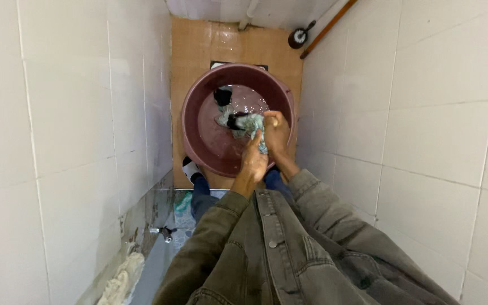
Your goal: The person fills a tub with water, adds soap, and scrubs clothes by hand in the soapy water.
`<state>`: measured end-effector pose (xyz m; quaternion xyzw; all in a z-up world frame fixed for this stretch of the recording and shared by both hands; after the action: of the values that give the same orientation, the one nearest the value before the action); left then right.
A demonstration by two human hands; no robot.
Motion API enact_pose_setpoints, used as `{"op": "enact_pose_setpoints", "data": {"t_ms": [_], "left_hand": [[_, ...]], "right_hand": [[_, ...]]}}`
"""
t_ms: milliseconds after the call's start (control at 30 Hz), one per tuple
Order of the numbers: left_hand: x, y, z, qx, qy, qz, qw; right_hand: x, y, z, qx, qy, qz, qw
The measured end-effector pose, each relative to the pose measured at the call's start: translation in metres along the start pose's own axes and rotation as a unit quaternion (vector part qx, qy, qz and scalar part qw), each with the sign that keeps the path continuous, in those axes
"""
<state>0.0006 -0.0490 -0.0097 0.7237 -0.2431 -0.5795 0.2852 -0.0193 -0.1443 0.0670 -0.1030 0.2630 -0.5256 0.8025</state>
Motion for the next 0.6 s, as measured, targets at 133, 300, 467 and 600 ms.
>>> {"op": "enact_pose_setpoints", "data": {"t_ms": [133, 300, 467, 600], "left_hand": [[-0.016, -0.030, -0.019, 0.164, 0.122, 0.068, 0.977], [0.027, -0.052, 0.011, 0.139, 0.040, -0.037, 0.989], [0.011, -0.022, -0.014, 0.421, 0.111, 0.022, 0.900], [0.000, -0.005, -0.029, 0.496, 0.150, 0.070, 0.852]], "right_hand": [[-0.082, 0.003, 0.038, -0.076, -0.218, -0.034, 0.972], [-0.041, 0.007, 0.025, -0.014, -0.183, -0.053, 0.982], [0.040, 0.008, -0.072, 0.332, 0.228, 0.131, 0.906], [0.038, 0.023, -0.101, 0.455, 0.243, 0.266, 0.814]]}}
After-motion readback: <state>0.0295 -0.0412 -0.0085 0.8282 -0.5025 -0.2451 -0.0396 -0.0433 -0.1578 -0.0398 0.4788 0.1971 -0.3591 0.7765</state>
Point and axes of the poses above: each hand's wrist, its own x-axis towards the middle knuckle, its own y-axis out of the palm, z = x × y, the point moved 7 cm from there along x, towards the middle knuckle, and after that the axes turned 2 degrees about -x, right-handed, at the moved point
